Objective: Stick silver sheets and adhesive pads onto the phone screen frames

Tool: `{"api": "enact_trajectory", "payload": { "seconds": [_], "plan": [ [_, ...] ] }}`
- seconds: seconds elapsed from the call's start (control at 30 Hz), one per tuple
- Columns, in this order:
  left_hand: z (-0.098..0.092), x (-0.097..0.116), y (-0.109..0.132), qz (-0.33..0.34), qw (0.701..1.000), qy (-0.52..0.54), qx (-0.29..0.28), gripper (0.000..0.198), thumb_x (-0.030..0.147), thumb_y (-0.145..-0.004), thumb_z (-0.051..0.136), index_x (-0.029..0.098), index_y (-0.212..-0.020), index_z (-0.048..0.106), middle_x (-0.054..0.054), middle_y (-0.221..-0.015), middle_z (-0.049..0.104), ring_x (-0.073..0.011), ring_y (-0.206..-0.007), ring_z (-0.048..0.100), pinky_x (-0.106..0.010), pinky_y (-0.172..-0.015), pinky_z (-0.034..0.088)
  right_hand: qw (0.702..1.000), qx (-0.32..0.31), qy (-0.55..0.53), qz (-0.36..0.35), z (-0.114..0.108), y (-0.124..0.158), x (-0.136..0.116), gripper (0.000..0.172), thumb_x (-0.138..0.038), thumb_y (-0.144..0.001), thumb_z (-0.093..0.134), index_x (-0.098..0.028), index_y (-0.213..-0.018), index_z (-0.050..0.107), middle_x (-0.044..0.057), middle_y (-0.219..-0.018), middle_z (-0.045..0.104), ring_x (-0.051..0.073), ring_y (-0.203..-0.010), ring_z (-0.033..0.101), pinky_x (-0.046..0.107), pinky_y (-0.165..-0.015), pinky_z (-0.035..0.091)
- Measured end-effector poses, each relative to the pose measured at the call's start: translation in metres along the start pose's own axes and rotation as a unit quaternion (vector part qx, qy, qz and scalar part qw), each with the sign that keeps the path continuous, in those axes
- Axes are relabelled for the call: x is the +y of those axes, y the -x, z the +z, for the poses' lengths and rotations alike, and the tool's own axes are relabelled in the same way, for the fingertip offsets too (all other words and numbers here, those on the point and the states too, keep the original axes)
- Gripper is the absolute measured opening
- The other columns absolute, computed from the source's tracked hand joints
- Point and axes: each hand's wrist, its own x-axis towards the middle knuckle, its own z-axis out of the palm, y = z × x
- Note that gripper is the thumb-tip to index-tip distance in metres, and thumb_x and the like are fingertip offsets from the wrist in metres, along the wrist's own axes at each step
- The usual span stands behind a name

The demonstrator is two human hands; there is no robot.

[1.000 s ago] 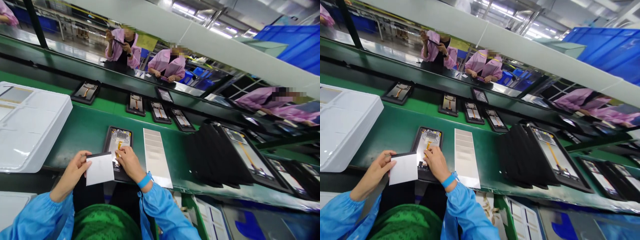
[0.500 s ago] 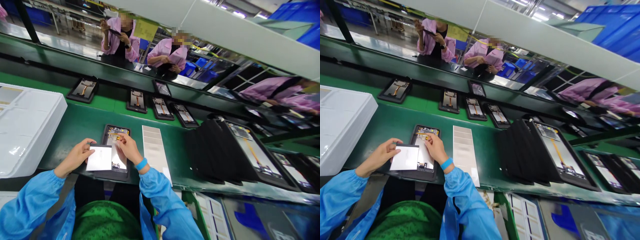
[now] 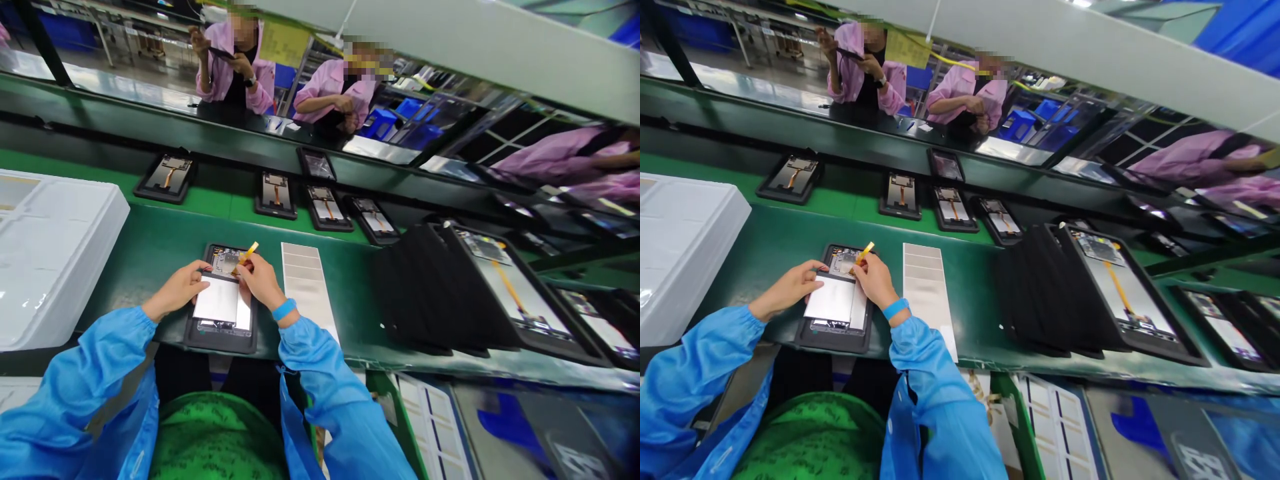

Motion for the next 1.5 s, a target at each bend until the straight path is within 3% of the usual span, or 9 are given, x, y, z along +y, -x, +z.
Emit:
{"api": "enact_trajectory", "payload": {
  "seconds": [0.17,0.4,0.57,0.67,0.77,0.9,1.0,1.27,1.5],
  "plan": [
    [0.011,0.001,-0.011,0.009,1.000,-0.008,-0.018,0.040,0.030,-0.082,0.064,0.016,-0.118,0.052,0.006,-0.061,0.053,-0.0120,-0.051,0.054,-0.021,-0.047,0.041,0.993,0.053,-0.109,0.018,-0.022,0.031,0.010,0.020,-0.027,-0.090,0.055,-0.017,-0.104,0.065,0.007,-0.101,0.068,0.017,-0.085,0.064,0.031,-0.078,0.050],
    [0.017,-0.010,-0.020,0.009,0.999,-0.029,-0.014,0.039,0.028,-0.083,0.060,0.018,-0.119,0.051,0.007,-0.062,0.050,-0.0121,-0.053,0.054,-0.021,-0.047,0.044,0.991,0.054,-0.121,0.031,-0.024,0.065,0.006,0.018,-0.026,-0.092,0.054,-0.019,-0.103,0.066,0.006,-0.100,0.067,0.018,-0.090,0.064,0.029,-0.073,0.051],
    [0.017,-0.012,-0.020,0.021,0.998,-0.052,-0.016,0.039,0.027,-0.083,0.057,0.017,-0.120,0.049,0.006,-0.065,0.051,-0.0121,-0.054,0.054,-0.022,-0.048,0.045,0.996,0.021,-0.086,-0.025,-0.021,0.078,-0.003,0.016,-0.020,-0.095,0.052,-0.021,-0.104,0.066,0.006,-0.109,0.065,0.018,-0.095,0.063,0.029,-0.076,0.051],
    [0.017,-0.012,-0.020,0.024,0.997,-0.072,-0.014,0.037,0.026,-0.083,0.056,0.017,-0.119,0.050,0.008,-0.063,0.046,-0.0112,-0.052,0.051,-0.021,-0.048,0.043,0.995,-0.004,-0.057,-0.078,-0.019,0.085,-0.007,0.018,-0.017,-0.095,0.055,-0.022,-0.108,0.067,0.008,-0.118,0.063,0.020,-0.111,0.059,0.035,-0.092,0.051],
    [0.018,-0.012,-0.020,0.024,0.996,-0.085,-0.017,0.037,0.025,-0.084,0.054,0.018,-0.120,0.050,0.007,-0.064,0.045,-0.0117,-0.054,0.051,-0.022,-0.048,0.043,0.994,-0.024,-0.016,-0.105,-0.015,0.090,-0.007,0.021,-0.016,-0.093,0.060,-0.023,-0.111,0.067,0.008,-0.123,0.062,0.023,-0.119,0.055,0.042,-0.104,0.046],
    [0.019,-0.014,-0.021,0.026,0.994,-0.108,0.005,0.039,0.026,-0.083,0.056,0.018,-0.120,0.046,0.008,-0.065,0.048,-0.0124,-0.054,0.053,-0.022,-0.049,0.042,0.994,-0.042,0.015,-0.102,-0.013,0.090,-0.005,0.025,-0.014,-0.090,0.064,-0.024,-0.112,0.068,0.009,-0.127,0.059,0.024,-0.120,0.054,0.044,-0.104,0.047],
    [0.019,-0.014,-0.022,0.008,0.991,-0.129,0.026,0.030,0.027,-0.082,0.059,0.019,-0.107,0.044,0.006,-0.067,0.054,-0.0132,-0.052,0.056,-0.024,-0.048,0.042,0.994,-0.047,0.027,-0.098,-0.013,0.089,-0.004,0.027,-0.013,-0.088,0.066,-0.023,-0.113,0.067,0.009,-0.128,0.059,0.025,-0.121,0.053,0.045,-0.104,0.047],
    [0.017,-0.002,-0.019,-0.008,0.982,-0.190,0.010,0.019,0.026,-0.084,0.058,0.023,-0.096,0.043,0.007,-0.066,0.057,-0.0141,-0.044,0.059,-0.026,-0.047,0.043,0.993,-0.046,0.044,-0.102,-0.012,0.089,-0.006,0.028,-0.011,-0.086,0.067,-0.022,-0.112,0.066,0.009,-0.130,0.058,0.025,-0.121,0.052,0.044,-0.104,0.047],
    [0.019,0.002,-0.019,0.015,0.943,-0.327,0.054,0.018,0.020,-0.083,0.063,0.019,-0.098,0.053,0.000,-0.079,0.063,-0.0168,-0.067,0.064,-0.027,-0.062,0.043,0.992,-0.040,0.057,-0.108,-0.011,0.090,-0.007,0.027,-0.012,-0.087,0.065,-0.023,-0.112,0.066,0.009,-0.129,0.058,0.025,-0.121,0.053,0.045,-0.104,0.048]
  ]
}}
